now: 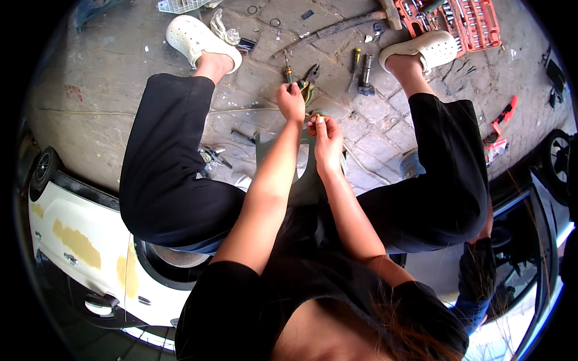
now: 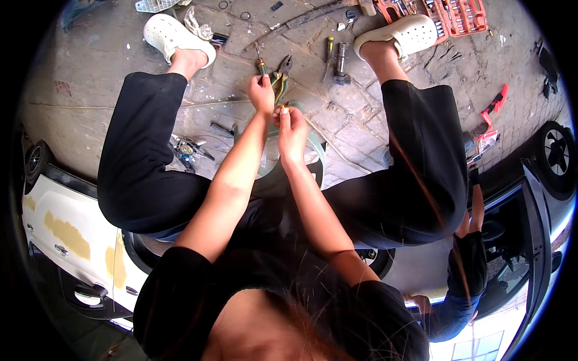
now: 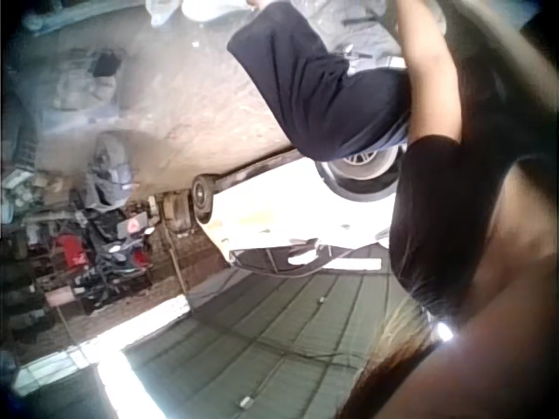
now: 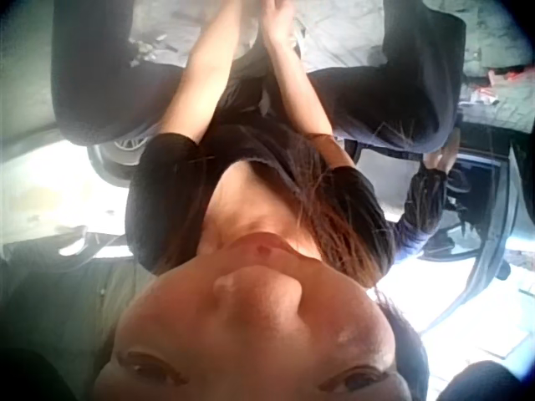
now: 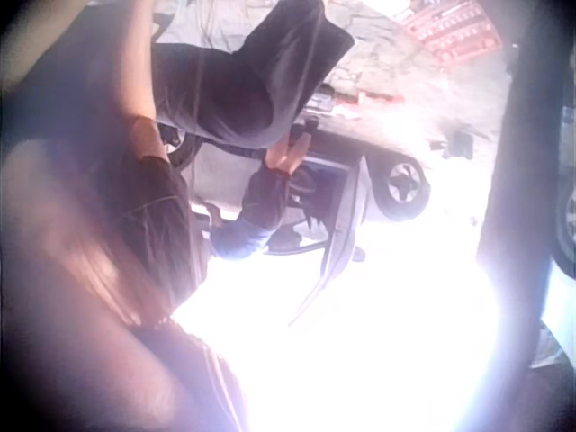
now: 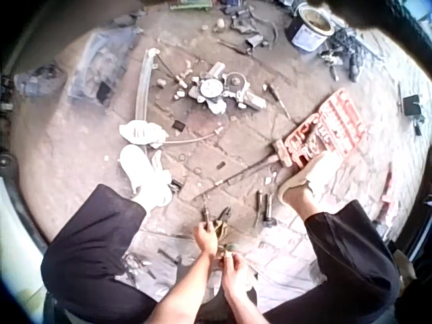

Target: The person sits on the floor of a workshop and uses a screwdriver to adjust a small cylindrical electronic component. They then use pliers to strip or manipulate a yellow wire and wrap it around the component.

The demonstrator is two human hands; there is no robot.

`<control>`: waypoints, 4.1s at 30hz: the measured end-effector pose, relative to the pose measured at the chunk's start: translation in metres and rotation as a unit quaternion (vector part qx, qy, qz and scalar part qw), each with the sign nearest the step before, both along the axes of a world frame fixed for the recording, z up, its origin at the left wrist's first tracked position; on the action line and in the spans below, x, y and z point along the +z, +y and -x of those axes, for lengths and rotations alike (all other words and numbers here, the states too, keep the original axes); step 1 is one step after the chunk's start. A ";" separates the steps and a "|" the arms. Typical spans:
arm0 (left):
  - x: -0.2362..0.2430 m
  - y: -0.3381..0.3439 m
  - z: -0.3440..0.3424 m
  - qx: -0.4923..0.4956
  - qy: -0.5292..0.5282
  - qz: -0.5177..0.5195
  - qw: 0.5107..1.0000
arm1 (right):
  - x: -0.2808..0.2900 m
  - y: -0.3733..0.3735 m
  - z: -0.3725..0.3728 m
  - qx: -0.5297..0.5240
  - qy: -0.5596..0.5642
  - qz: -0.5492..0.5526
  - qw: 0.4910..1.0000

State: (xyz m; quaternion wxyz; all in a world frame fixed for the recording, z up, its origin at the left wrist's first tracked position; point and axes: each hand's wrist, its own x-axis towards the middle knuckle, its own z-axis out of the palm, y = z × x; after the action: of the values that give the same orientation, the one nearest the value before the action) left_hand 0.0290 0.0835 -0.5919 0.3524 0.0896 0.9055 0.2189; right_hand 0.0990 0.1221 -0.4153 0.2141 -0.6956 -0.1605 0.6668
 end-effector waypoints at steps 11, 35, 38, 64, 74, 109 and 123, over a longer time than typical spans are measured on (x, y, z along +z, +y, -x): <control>0.084 0.046 0.003 0.064 -0.467 -0.084 0.878 | -0.033 -0.007 -0.005 0.096 -0.133 -0.091 0.982; 0.012 -0.010 0.023 0.064 -0.184 -0.011 0.981 | -0.073 -0.008 -0.003 0.143 -0.223 -0.012 0.964; 0.012 0.001 0.035 -0.110 -0.038 0.109 0.987 | -0.124 -0.016 -0.001 0.190 -0.314 -0.048 0.929; 0.231 0.126 0.054 0.035 -0.549 -0.303 0.779 | -0.170 -0.030 0.012 0.188 -0.172 0.093 0.962; 0.328 0.087 0.069 0.015 -0.462 -0.278 0.842 | -0.175 0.015 -0.035 0.319 -0.420 -0.142 0.838; 0.497 -0.009 0.043 -0.129 -0.444 -0.388 0.797 | 0.254 0.070 -0.099 -0.091 0.193 -0.329 0.920; 0.553 -0.069 0.021 -0.160 -0.354 -0.426 0.817 | 0.337 -0.030 -0.130 -0.022 0.309 -0.416 0.855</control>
State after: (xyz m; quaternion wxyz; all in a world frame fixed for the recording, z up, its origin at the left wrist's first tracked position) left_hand 0.0082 0.0142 -0.0393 0.6052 0.2907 0.5077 0.5399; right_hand 0.2290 0.0925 -0.0780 0.5368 -0.3033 -0.3325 0.7137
